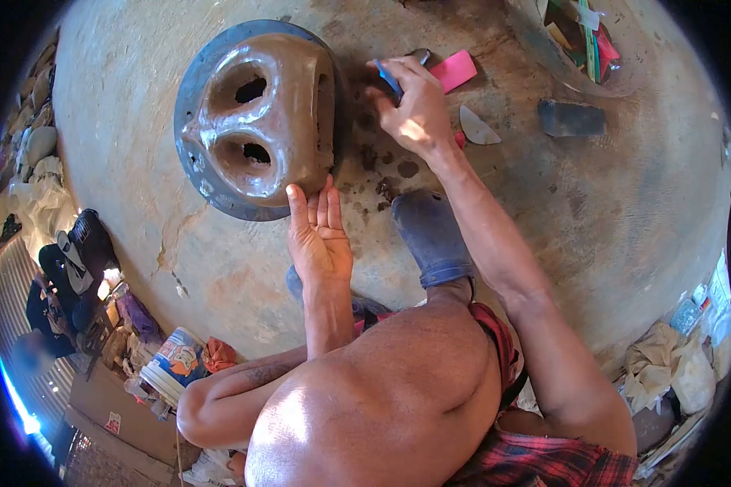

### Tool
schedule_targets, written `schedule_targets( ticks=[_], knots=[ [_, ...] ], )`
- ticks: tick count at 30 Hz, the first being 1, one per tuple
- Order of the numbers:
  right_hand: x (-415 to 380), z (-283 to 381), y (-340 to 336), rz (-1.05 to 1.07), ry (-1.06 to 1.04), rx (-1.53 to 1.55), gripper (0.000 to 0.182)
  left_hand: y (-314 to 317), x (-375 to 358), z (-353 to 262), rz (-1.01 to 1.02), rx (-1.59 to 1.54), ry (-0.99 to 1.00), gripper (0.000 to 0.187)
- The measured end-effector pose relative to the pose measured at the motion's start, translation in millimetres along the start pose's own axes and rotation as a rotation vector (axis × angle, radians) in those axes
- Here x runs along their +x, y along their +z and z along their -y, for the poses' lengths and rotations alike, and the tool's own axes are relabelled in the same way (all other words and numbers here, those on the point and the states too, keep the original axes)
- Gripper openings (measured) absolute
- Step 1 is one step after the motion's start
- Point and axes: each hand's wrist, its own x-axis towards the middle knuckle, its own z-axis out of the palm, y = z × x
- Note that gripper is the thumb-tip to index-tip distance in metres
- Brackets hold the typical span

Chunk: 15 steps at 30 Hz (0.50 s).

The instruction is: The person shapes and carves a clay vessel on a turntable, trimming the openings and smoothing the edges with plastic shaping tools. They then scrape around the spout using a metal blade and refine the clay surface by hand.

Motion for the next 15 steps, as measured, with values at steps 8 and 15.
schedule_targets(
  ticks=[8,15],
  knots=[
    [-49,19,-4,0.366,-0.008,0.217,0.040,-8,3,-3,0.032,0.003,-0.016,0.064],
    [-33,30,-15,0.388,-0.017,-0.029,0.048,-6,1,-4,0.044,0.006,-0.013,0.061]
  ],
)
